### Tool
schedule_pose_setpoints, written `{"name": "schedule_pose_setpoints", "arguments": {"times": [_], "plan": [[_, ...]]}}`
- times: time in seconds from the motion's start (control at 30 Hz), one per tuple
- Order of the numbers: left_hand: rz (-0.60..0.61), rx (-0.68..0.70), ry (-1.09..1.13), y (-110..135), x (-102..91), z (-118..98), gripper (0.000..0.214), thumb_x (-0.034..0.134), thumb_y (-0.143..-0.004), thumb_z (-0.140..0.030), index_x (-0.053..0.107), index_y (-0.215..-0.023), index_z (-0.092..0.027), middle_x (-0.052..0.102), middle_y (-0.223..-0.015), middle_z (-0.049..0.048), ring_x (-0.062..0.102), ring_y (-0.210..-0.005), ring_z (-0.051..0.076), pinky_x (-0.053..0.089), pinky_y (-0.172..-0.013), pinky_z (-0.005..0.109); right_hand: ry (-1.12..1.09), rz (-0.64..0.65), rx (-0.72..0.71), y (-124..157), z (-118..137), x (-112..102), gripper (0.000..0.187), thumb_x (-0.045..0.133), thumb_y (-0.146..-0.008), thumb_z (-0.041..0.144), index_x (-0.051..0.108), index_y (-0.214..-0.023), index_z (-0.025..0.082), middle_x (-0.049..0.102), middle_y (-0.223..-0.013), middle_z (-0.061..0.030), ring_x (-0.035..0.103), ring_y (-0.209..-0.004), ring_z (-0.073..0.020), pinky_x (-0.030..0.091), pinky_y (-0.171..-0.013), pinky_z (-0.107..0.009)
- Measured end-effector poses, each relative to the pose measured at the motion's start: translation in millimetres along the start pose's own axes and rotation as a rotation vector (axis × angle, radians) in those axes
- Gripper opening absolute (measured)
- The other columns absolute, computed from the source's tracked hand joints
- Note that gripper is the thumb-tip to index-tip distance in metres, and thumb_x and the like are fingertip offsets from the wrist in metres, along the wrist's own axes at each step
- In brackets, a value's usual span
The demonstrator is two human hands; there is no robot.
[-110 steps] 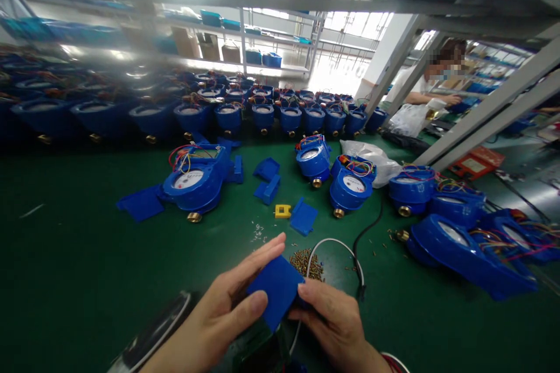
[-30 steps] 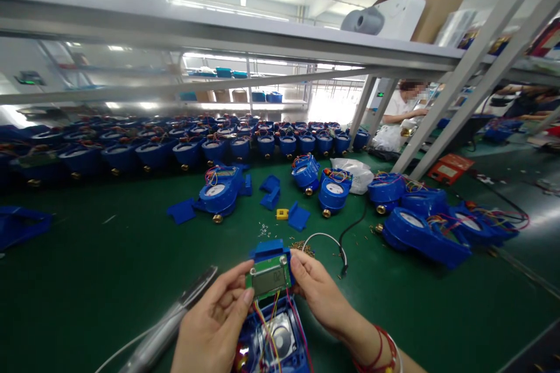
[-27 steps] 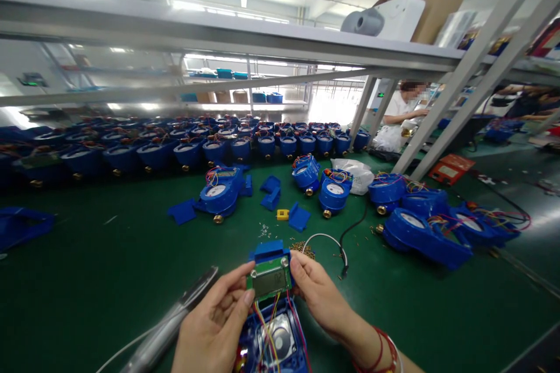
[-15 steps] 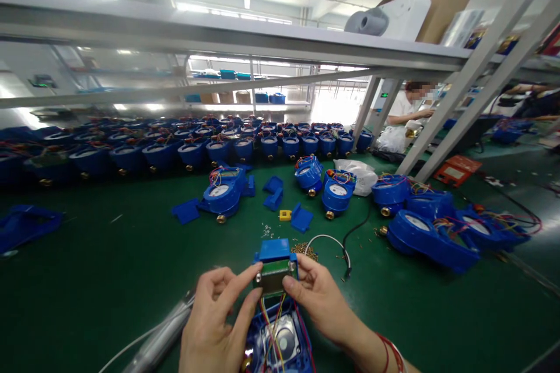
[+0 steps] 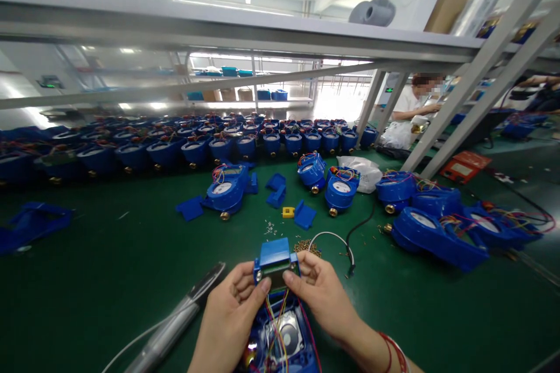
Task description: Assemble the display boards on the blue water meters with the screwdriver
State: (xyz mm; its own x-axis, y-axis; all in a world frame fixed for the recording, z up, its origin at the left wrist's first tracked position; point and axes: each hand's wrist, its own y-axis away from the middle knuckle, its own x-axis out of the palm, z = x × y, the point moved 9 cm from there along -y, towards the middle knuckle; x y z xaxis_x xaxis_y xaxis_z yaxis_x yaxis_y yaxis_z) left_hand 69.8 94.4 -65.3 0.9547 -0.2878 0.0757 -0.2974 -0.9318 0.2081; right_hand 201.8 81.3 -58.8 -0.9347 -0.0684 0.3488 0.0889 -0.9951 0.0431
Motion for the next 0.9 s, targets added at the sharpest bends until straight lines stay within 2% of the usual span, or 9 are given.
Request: {"name": "schedule_pose_setpoints", "arguments": {"times": [0.1,0.2,0.43,0.57,0.63,0.67,0.73,0.83,0.9], "plan": [[-0.043,0.026,-0.101,2,-3.5,-8,0.038,0.064,-0.079,-0.038,0.055,-0.108,-0.015,0.07,-0.105,0.0093,0.066,-0.095,0.022,0.051,-0.086,0.032,0.117,-0.054,0.021,-2,-2,-9,0.03,0.076,-0.071,0.037,0.066,-0.088,0.015,0.067,-0.081,-0.0042,0.064,-0.073,-0.0175,0.05,-0.071,-0.029],[-0.064,0.06,-0.198,3,-5.5,-14,0.035,0.062,-0.08,-0.037,0.056,-0.106,-0.014,0.07,-0.104,0.0097,0.066,-0.095,0.023,0.051,-0.084,0.032,0.134,-0.053,0.044,-3,-4,-11,0.034,0.077,-0.069,0.04,0.068,-0.089,0.013,0.066,-0.074,-0.0036,0.062,-0.067,-0.0169,0.049,-0.068,-0.03],[-0.09,0.089,-0.287,4,-7.4,-11,0.035,0.059,-0.081,-0.036,0.055,-0.109,-0.015,0.069,-0.106,0.0103,0.064,-0.099,0.025,0.051,-0.085,0.035,0.279,-0.129,-0.013,-2,2,-13,0.029,0.077,-0.068,0.038,0.069,-0.082,0.013,0.066,-0.071,-0.0033,0.055,-0.061,-0.014,0.043,-0.06,-0.026],[-0.07,0.072,-0.271,7,-5.1,-9,0.041,0.058,-0.082,-0.04,0.052,-0.114,-0.015,0.067,-0.109,0.012,0.063,-0.101,0.026,0.05,-0.09,0.038,0.235,-0.123,0.011,-1,-2,-14,0.03,0.078,-0.067,0.037,0.069,-0.083,0.013,0.068,-0.074,-0.0045,0.058,-0.064,-0.0145,0.045,-0.063,-0.027],[-0.083,0.081,-0.276,14,-6.3,-10,0.05,0.057,-0.082,-0.041,0.044,-0.125,-0.018,0.067,-0.11,0.0105,0.063,-0.1,0.026,0.049,-0.091,0.039,0.146,-0.101,0.049,0,-5,-13,0.032,0.08,-0.065,0.037,0.068,-0.082,0.013,0.069,-0.075,-0.0047,0.06,-0.064,-0.0141,0.047,-0.065,-0.027],[-0.099,0.12,-0.299,18,-7.4,-14,0.055,0.057,-0.082,-0.04,0.039,-0.13,-0.022,0.065,-0.113,0.0093,0.064,-0.1,0.025,0.049,-0.091,0.039,0.1,-0.085,0.073,0,-7,-11,0.033,0.081,-0.063,0.037,0.068,-0.081,0.013,0.07,-0.076,-0.0045,0.06,-0.065,-0.0136,0.047,-0.065,-0.026],[-0.128,0.286,-0.423,30,-7.3,-27,0.056,0.055,-0.082,-0.037,0.035,-0.135,-0.031,0.057,-0.127,0.0076,0.062,-0.104,0.025,0.047,-0.094,0.04,0.024,-0.05,0.116,2,-7,-7,0.033,0.083,-0.061,0.036,0.068,-0.079,0.013,0.07,-0.075,-0.0039,0.061,-0.065,-0.0127,0.047,-0.066,-0.025],[-0.156,0.542,-0.722,48,-2.5,-41,0.049,0.052,-0.082,-0.028,0.046,-0.13,-0.033,0.038,-0.143,0.006,0.055,-0.113,0.026,0.046,-0.095,0.036,0.034,0.009,0.144,6,-2,0,0.033,0.083,-0.06,0.038,0.068,-0.078,0.014,0.068,-0.073,-0.0023,0.058,-0.062,-0.0115,0.046,-0.064,-0.024],[-0.167,0.637,-0.863,54,-2.0,-41,0.051,0.051,-0.082,-0.022,0.044,-0.132,-0.033,0.042,-0.141,0.0056,0.053,-0.116,0.025,0.044,-0.096,0.033,0.154,0.055,0.107,9,6,3,0.034,0.082,-0.061,0.041,0.069,-0.077,0.015,0.065,-0.07,-0.0009,0.054,-0.061,-0.0108,0.043,-0.062,-0.023]]}}
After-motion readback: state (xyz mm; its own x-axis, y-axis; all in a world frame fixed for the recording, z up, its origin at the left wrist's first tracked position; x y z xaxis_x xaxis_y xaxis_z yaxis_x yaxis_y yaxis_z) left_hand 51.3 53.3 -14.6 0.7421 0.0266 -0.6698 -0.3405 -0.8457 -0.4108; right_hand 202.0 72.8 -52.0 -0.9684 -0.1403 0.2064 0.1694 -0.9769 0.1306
